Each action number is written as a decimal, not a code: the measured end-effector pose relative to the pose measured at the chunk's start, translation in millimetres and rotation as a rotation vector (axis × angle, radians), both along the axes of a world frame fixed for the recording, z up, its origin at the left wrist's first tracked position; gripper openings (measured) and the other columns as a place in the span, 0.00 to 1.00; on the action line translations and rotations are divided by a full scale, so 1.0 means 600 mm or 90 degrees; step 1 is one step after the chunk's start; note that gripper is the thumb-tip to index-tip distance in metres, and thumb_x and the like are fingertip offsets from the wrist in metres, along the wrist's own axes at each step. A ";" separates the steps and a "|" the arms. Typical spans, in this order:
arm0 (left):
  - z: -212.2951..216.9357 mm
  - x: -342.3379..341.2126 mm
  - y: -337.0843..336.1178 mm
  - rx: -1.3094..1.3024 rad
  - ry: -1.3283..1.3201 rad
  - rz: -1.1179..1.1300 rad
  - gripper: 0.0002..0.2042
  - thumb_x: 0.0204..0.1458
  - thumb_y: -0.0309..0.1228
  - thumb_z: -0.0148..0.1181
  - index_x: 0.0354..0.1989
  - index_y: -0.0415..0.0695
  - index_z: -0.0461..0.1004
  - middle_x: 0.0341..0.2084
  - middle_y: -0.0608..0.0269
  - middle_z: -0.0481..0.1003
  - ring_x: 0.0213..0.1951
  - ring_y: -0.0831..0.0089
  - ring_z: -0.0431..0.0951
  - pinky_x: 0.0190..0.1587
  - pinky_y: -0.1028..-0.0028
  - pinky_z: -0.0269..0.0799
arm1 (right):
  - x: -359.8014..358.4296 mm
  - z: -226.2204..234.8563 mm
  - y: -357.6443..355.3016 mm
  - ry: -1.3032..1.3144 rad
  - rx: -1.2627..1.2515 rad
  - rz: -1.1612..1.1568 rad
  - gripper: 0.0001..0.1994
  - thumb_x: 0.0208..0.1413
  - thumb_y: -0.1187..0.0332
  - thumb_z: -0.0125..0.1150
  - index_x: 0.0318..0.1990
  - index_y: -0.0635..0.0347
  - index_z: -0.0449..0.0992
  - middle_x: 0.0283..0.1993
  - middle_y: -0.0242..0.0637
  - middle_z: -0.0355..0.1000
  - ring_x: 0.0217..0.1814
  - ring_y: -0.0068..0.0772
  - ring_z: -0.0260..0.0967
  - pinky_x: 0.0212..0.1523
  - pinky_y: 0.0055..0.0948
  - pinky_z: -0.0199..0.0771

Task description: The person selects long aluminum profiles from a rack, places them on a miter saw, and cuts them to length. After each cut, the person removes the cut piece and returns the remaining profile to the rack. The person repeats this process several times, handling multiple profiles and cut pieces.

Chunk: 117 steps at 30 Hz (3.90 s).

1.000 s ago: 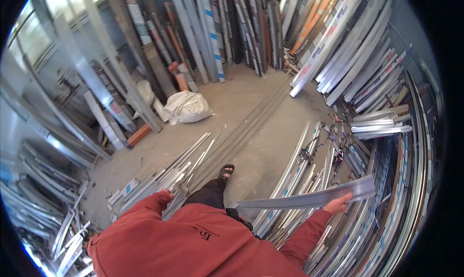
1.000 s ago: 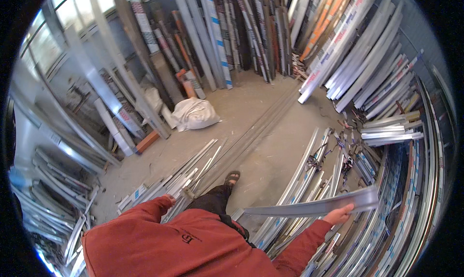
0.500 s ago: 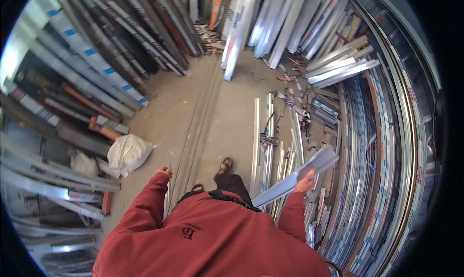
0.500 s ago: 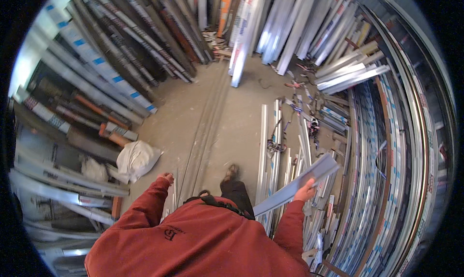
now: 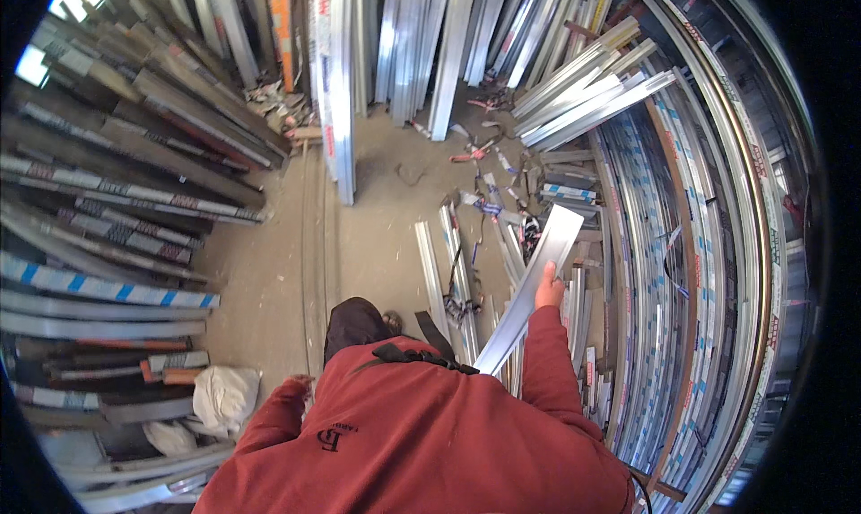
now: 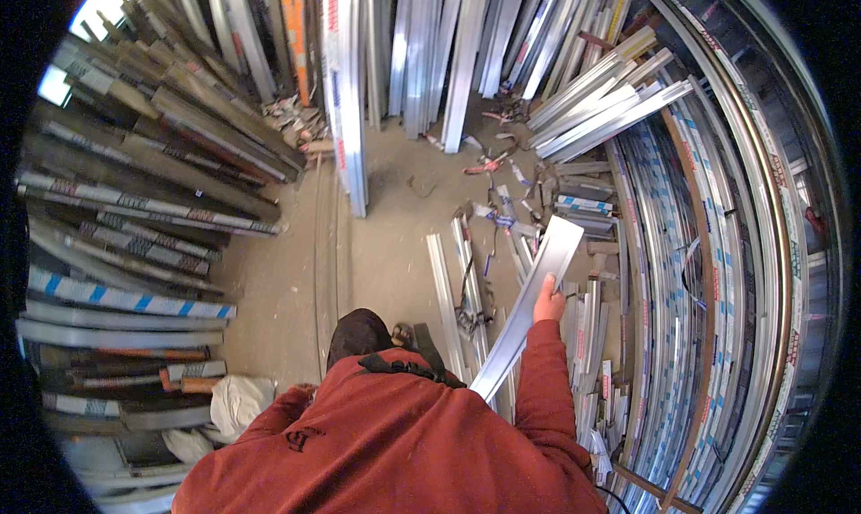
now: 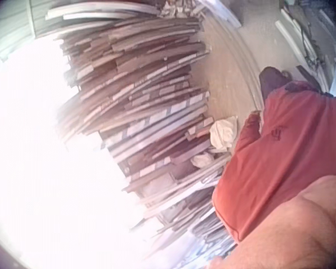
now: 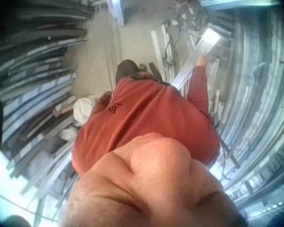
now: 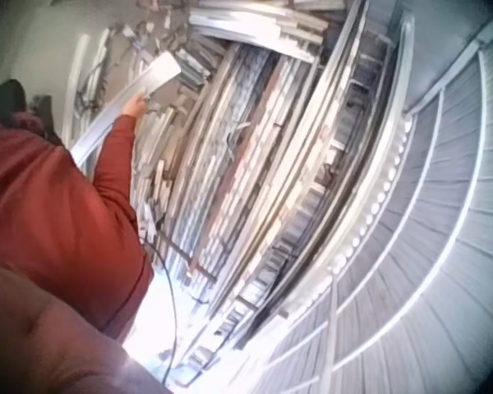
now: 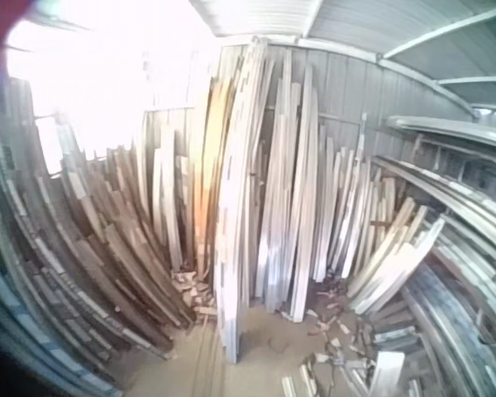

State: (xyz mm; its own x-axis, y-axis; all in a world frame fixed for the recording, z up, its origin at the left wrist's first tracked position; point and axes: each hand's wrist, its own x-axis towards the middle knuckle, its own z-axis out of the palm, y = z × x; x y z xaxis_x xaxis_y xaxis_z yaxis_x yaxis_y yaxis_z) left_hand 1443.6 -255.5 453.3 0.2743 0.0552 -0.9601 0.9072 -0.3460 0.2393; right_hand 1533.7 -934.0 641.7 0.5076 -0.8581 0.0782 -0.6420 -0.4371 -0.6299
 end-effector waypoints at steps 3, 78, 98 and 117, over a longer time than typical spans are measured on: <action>-0.016 0.137 -0.026 -0.033 0.038 -0.053 0.18 0.52 0.40 0.64 0.48 0.43 0.77 0.38 0.58 0.79 0.40 0.67 0.77 0.46 0.66 0.74 | 0.153 0.038 -0.028 -0.042 0.036 0.027 0.41 0.58 0.34 0.43 0.31 0.78 0.76 0.29 0.67 0.71 0.38 0.66 0.71 0.41 0.53 0.66; 0.186 2.388 -1.876 -0.103 -0.442 -0.388 0.14 0.57 0.38 0.57 0.46 0.44 0.76 0.39 0.58 0.79 0.39 0.72 0.78 0.41 0.72 0.74 | 2.344 0.236 -1.545 -0.403 0.155 0.175 0.34 0.62 0.40 0.42 0.53 0.68 0.70 0.53 0.54 0.71 0.57 0.50 0.67 0.59 0.38 0.63; 0.557 2.666 -2.370 -0.342 -0.845 -0.062 0.17 0.54 0.37 0.65 0.45 0.37 0.76 0.38 0.63 0.79 0.41 0.75 0.75 0.47 0.73 0.70 | 2.569 0.245 -1.719 -0.328 -0.083 0.125 0.37 0.44 0.54 0.69 0.57 0.70 0.65 0.55 0.58 0.67 0.61 0.57 0.61 0.64 0.44 0.59; 0.558 2.671 -2.307 -0.236 -0.879 -0.021 0.21 0.52 0.46 0.66 0.44 0.40 0.78 0.37 0.65 0.79 0.40 0.74 0.76 0.45 0.72 0.71 | 2.587 0.260 -1.804 -0.334 -0.082 0.070 0.47 0.37 0.61 0.73 0.64 0.74 0.53 0.62 0.63 0.59 0.65 0.56 0.59 0.64 0.38 0.60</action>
State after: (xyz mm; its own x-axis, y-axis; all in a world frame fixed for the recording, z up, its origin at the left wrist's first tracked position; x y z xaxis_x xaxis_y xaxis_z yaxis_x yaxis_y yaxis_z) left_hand 3045.9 -1639.8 788.0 0.9805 -0.1594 0.1145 -0.1293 -0.0855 0.9879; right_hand 3085.9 -2016.2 797.9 0.4585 -0.7689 0.4456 -0.2031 -0.5788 -0.7898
